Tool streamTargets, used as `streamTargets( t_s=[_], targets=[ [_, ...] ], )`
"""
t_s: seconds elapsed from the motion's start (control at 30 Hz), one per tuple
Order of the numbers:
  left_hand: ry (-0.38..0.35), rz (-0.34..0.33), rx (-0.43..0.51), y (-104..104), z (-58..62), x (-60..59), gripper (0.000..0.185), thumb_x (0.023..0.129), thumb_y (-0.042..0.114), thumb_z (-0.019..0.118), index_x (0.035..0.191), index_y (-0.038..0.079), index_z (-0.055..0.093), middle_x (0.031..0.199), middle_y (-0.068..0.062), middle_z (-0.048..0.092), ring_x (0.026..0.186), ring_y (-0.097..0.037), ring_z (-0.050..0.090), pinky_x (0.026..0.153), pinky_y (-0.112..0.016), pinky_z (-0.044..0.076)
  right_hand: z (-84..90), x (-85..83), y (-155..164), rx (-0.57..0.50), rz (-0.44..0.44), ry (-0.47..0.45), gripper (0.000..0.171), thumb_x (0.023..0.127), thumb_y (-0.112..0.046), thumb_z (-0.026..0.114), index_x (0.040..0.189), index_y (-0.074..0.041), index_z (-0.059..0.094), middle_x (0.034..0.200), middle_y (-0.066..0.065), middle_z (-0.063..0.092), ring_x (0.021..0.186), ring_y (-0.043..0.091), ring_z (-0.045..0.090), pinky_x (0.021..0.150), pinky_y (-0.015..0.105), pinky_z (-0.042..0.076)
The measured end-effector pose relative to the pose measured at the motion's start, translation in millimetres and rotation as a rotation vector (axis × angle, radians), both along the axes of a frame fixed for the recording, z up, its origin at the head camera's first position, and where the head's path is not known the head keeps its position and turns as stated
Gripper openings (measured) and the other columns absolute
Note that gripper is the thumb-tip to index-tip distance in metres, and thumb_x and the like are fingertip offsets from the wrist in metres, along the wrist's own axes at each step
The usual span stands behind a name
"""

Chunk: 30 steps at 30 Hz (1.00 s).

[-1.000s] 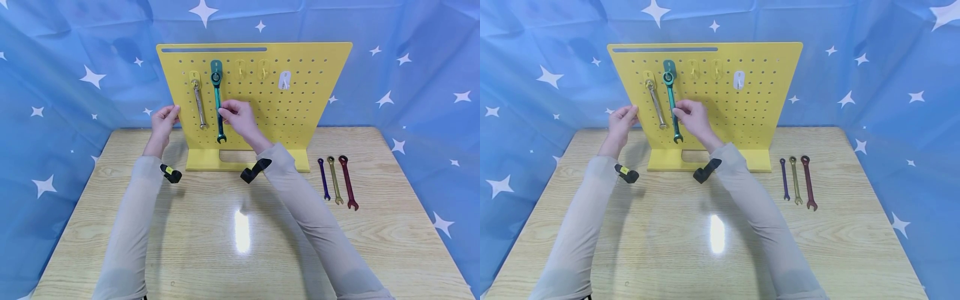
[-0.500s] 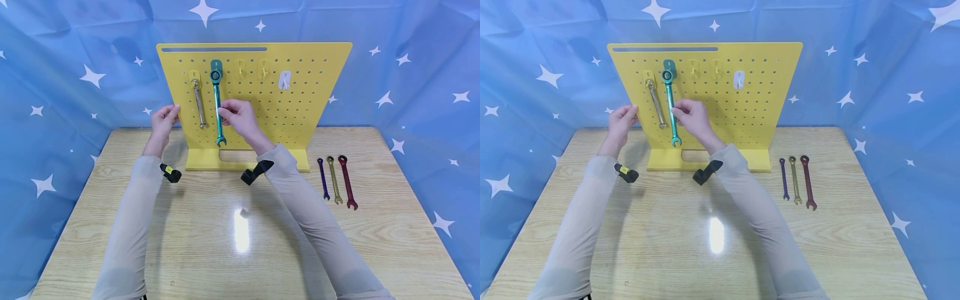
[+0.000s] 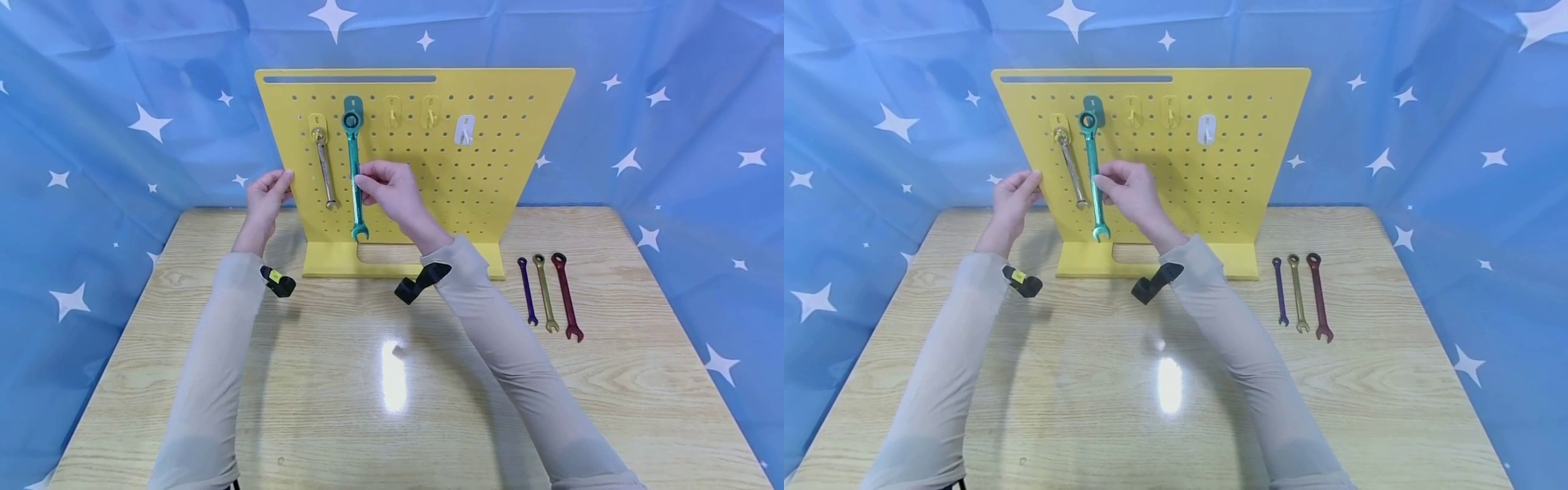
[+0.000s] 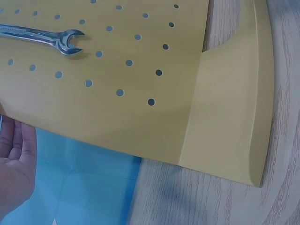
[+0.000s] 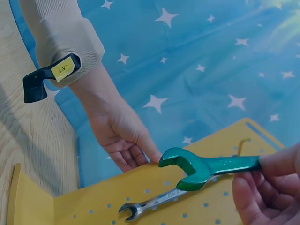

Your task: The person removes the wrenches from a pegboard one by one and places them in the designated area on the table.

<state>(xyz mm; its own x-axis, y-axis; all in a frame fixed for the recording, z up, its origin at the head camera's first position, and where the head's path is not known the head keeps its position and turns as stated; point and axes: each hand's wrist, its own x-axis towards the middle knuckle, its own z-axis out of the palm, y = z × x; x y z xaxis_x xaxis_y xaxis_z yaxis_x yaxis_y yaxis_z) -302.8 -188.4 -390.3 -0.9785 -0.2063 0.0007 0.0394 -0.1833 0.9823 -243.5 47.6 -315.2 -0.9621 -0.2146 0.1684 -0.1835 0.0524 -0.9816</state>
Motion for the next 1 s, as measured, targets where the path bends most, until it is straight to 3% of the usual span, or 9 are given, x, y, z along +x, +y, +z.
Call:
streamTargets(
  t_s=[0.8,1.0],
  targets=[
    [-0.006,0.001,-0.025,1.1,-0.4,0.6,0.009,0.087,0.019,0.068,0.08,0.014,0.069,0.078,0.004,0.066,0.076,-0.009,0.063,0.075,-0.023,0.053,-2.1,11.7,40.5,-0.013,-0.022,0.126,0.015,0.091,0.004,0.057,0.098,0.016,0.061,0.08,0.003,0.064,0.062,0.011,0.057,0.062,0.02,0.053],
    [-0.001,0.006,-0.026,0.7,-0.3,0.8,0.009,0.088,0.017,0.067,0.079,0.015,0.069,0.078,0.004,0.066,0.075,-0.008,0.063,0.07,-0.019,0.053,-0.5,12.6,58.5,0.008,-0.045,0.129,0.015,0.092,0.001,0.057,0.098,0.015,0.061,0.091,0.017,0.066,0.063,0.01,0.056,0.064,0.02,0.053]
  ],
)
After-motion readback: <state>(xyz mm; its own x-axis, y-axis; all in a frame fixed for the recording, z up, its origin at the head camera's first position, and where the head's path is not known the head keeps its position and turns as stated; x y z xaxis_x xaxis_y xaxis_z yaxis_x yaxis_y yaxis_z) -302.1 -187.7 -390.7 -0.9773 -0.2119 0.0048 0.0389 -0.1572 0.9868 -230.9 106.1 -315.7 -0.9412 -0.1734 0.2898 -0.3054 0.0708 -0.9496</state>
